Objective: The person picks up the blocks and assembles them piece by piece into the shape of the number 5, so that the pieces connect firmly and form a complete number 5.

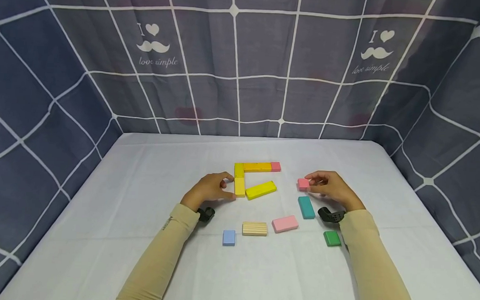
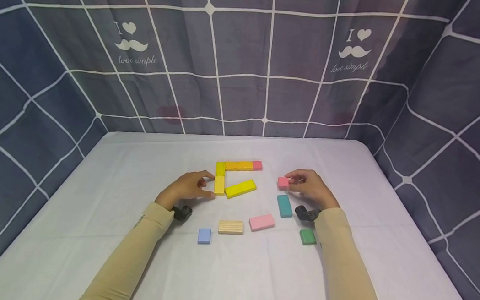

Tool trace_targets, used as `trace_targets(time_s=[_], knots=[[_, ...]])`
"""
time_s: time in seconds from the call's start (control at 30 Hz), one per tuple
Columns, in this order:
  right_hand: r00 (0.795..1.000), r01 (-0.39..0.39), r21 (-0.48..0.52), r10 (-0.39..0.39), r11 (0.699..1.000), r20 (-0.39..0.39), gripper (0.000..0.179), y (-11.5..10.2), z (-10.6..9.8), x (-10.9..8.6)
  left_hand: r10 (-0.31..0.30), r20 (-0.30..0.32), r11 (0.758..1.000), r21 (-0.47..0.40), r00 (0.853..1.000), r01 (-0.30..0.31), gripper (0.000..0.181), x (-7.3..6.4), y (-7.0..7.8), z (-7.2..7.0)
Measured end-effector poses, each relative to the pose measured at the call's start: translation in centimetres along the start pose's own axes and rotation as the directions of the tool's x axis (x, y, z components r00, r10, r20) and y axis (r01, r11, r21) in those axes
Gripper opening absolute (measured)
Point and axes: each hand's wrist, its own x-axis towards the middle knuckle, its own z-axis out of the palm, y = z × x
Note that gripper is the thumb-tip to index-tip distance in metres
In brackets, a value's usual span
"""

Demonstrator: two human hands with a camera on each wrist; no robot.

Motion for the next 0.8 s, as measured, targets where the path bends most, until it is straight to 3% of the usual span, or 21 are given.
trace_targets(time_s=[0.8], knots=[[0.999,0.011,-0.069,-0.008,0.998,0.053,0.038,-3.1,2.6,0.7,0.009,0.004,1.0,0.014,1.0,-0.009,0.063,-0.1,0.2,-0.2]])
